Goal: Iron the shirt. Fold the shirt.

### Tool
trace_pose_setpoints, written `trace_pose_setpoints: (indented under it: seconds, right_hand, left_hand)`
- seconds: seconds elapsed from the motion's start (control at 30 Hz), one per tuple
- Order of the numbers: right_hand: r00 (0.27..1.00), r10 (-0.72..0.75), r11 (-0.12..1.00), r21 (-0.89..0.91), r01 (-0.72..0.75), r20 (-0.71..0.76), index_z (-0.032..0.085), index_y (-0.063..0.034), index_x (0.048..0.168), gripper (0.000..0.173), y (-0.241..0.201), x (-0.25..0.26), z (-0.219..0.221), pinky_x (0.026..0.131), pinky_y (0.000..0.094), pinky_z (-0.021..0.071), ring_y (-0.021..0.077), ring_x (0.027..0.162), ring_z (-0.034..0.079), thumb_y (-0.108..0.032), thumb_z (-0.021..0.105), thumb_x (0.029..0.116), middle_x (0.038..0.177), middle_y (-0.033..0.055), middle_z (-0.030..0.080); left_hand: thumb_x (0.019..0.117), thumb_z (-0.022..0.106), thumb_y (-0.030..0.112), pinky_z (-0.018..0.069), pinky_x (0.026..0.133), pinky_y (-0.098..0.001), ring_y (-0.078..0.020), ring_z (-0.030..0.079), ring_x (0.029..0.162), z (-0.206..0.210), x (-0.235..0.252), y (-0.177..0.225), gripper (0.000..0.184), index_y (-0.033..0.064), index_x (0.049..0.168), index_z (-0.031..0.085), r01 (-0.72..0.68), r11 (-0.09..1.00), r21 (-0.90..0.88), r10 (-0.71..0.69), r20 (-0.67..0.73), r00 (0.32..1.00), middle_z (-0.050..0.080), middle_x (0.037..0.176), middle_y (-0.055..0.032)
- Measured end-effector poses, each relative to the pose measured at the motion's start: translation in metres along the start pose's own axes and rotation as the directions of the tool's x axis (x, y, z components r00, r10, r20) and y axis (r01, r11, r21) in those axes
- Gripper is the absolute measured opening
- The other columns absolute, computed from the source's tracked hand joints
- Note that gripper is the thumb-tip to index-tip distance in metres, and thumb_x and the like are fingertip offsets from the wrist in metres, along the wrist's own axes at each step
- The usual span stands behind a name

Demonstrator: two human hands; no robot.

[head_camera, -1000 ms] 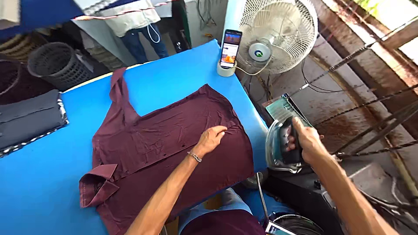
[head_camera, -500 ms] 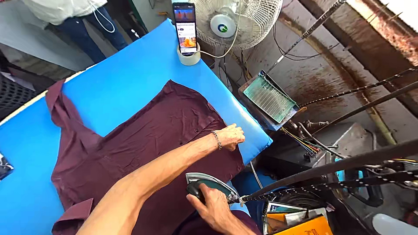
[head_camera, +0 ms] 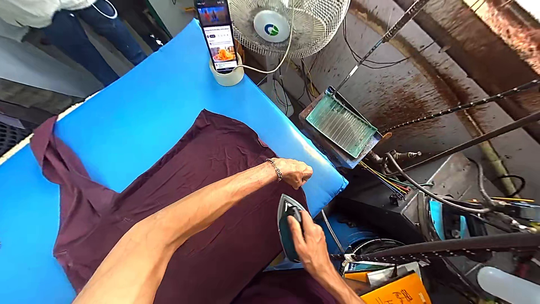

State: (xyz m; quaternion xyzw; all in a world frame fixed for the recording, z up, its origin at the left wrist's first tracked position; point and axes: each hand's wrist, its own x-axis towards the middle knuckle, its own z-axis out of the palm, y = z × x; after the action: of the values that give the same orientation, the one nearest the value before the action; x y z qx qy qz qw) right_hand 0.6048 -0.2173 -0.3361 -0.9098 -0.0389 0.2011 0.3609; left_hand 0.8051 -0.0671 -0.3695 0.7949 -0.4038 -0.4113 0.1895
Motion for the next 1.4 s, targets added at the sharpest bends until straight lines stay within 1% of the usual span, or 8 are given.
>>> trace_pose_setpoints:
  seconds: [0.17, 0.37, 0.63, 0.83, 1.03, 1.13, 1.27, 1.4]
  right_hand:
    - [0.988, 0.118, 0.982, 0.156, -0.102, -0.095, 0.062, -0.0132, 0.096, 0.042, 0.022, 0.015, -0.011, 0.044, 0.0373, 0.0526, 0.0153, 0.045, 0.056, -0.049, 0.041, 0.1067, 0.057, -0.0016, 0.054]
    - [0.976, -0.121, 0.968, -0.194, 0.157, 0.183, 0.066, -0.0102, 0.099, 0.050, -0.008, 0.013, -0.005, 0.060, 0.0451, 0.0539, 0.0213, 0.065, 0.066, -0.052, 0.039, 0.1058, 0.068, 0.0025, 0.062]
    - [0.995, -0.098, 0.973, -0.211, 0.091, -0.023, 0.062, -0.0089, 0.101, 0.052, -0.017, 0.090, -0.029, 0.051, 0.0486, 0.0516, 0.0254, 0.058, 0.062, -0.052, 0.034, 0.1079, 0.066, 0.0062, 0.057]
    - [0.844, -0.298, 0.844, -0.290, 0.451, 0.446, 0.060, -0.0144, 0.098, 0.049, -0.025, 0.086, -0.024, 0.060, 0.0452, 0.0523, 0.0217, 0.066, 0.064, -0.056, 0.036, 0.1059, 0.067, 0.0015, 0.057]
    - [0.927, -0.270, 0.892, -0.294, 0.342, 0.260, 0.063, -0.0087, 0.099, 0.051, -0.056, 0.140, -0.025, 0.055, 0.0515, 0.0519, 0.0287, 0.065, 0.065, -0.051, 0.036, 0.1072, 0.069, 0.0082, 0.060]
    - [0.951, -0.248, 0.911, -0.289, 0.293, 0.182, 0.064, -0.0078, 0.096, 0.056, -0.068, 0.178, -0.032, 0.059, 0.0556, 0.0506, 0.0314, 0.069, 0.066, -0.054, 0.034, 0.1063, 0.070, 0.0101, 0.060]
    - [0.971, -0.227, 0.945, -0.222, 0.238, 0.076, 0.062, -0.0062, 0.092, 0.055, -0.067, 0.190, -0.037, 0.063, 0.0544, 0.0497, 0.0304, 0.069, 0.063, -0.052, 0.036, 0.1072, 0.073, 0.0113, 0.059]
    - [0.987, -0.139, 0.974, -0.167, 0.150, 0.077, 0.062, -0.0114, 0.097, 0.059, -0.031, 0.139, -0.048, 0.048, 0.0500, 0.0520, 0.0257, 0.051, 0.059, -0.060, 0.031, 0.1070, 0.063, 0.0077, 0.058]
  left_hand:
    - [0.0837, 0.079, 0.014, 0.0507, 0.083, -0.0594, -0.0370, 0.067, 0.097, -0.020, -0.021, -0.016, 0.021, 0.0029, 0.099, 0.071, 0.169, 0.964, 0.207, -0.166, -0.032, 0.986, 0.070, 0.097, -0.0165]
    - [0.0921, 0.075, 0.024, 0.0534, 0.079, -0.0547, -0.0317, 0.067, 0.090, -0.022, -0.042, -0.052, 0.021, 0.0044, 0.098, 0.071, 0.121, 0.992, 0.022, -0.117, -0.157, 0.981, 0.069, 0.091, -0.0125]
    - [0.0898, 0.075, 0.017, 0.0533, 0.078, -0.0559, -0.0339, 0.068, 0.092, -0.032, -0.066, -0.057, 0.015, 0.0035, 0.096, 0.072, 0.154, 0.983, 0.104, -0.127, -0.234, 0.964, 0.070, 0.092, -0.0141]
    - [0.0901, 0.077, 0.024, 0.0533, 0.082, -0.0564, -0.0334, 0.067, 0.095, -0.042, -0.079, -0.086, 0.022, 0.0040, 0.097, 0.072, 0.211, 0.977, 0.010, -0.201, -0.263, 0.944, 0.070, 0.094, -0.0139]
    - [0.0888, 0.078, 0.022, 0.0537, 0.079, -0.0524, -0.0295, 0.067, 0.088, -0.042, -0.089, -0.092, 0.019, 0.0034, 0.091, 0.072, 0.145, 0.985, -0.096, -0.170, -0.348, 0.922, 0.069, 0.088, -0.0117]
    - [0.0955, 0.064, 0.013, 0.0529, 0.082, -0.0557, -0.0347, 0.068, 0.095, -0.033, -0.094, -0.087, 0.012, 0.0026, 0.095, 0.070, 0.241, 0.970, -0.036, -0.222, -0.534, 0.816, 0.070, 0.095, -0.0158]
    - [0.1005, 0.051, 0.007, 0.0532, 0.091, -0.0489, -0.0300, 0.067, 0.105, -0.006, -0.104, -0.054, 0.023, 0.0038, 0.108, 0.073, 0.269, 0.940, -0.209, -0.305, -0.867, 0.394, 0.070, 0.104, -0.0133]
    - [0.0960, 0.050, -0.002, 0.0411, 0.119, -0.0432, -0.0244, 0.055, 0.137, 0.106, -0.108, 0.018, 0.040, 0.0032, 0.132, 0.067, 0.218, 0.950, -0.222, -0.293, -0.873, 0.389, 0.064, 0.139, -0.0120]
